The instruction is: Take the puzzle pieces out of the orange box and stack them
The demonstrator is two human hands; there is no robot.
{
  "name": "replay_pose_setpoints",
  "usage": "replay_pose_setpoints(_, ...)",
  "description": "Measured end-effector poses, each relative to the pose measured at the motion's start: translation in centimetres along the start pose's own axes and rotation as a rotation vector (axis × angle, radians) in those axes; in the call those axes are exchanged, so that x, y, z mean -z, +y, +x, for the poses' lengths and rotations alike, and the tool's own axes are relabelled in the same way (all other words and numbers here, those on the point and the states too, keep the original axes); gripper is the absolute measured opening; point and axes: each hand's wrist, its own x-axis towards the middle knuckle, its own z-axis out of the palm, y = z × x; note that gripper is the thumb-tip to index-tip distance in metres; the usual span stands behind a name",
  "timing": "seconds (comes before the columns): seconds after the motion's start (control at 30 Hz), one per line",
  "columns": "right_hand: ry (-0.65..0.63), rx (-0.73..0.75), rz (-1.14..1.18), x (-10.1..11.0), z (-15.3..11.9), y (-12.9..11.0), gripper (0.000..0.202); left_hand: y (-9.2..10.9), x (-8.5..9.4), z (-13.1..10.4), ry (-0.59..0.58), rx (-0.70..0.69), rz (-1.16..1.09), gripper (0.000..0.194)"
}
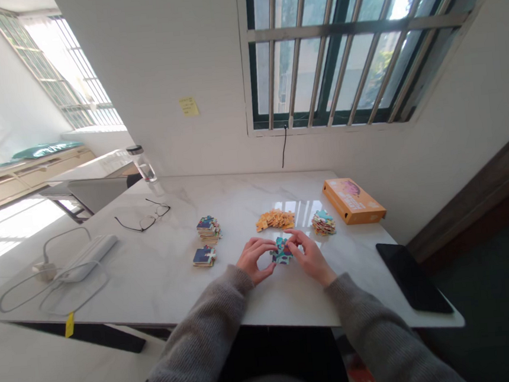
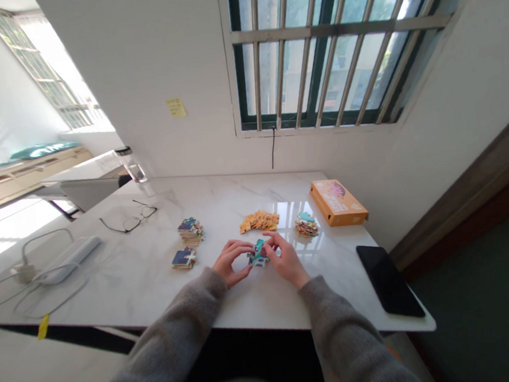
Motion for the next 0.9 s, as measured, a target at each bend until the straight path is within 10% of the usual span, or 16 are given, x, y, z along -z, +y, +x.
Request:
replay_pose_setpoints(0.23,0.174,0.049,-0.059,0.5,0.2,0.9,0.034,-0.4,1.1,-0.1,0.147,0.048,0.046,0.031)
replay_pose_setpoints(0.4,0.143,0.061,-0.167,0.6,-0.2,0.9,0.035,-1.2,5.7,-0.1,0.150,0.075,0.106,0.028)
replay_pose_setpoints(0.67,0.086,0.094,-0.250,0.4,-0.4,0.6,0.035,-8.3,15.5,-0.7,0.131,0.385,0.243,0.025)
replay_pose_setpoints(0.9,0.064,0.068,-0.251,0.3,-0.5,0.8,0.037,-13.0,17.4,-1.4,0.043,0.502,0.268,0.028)
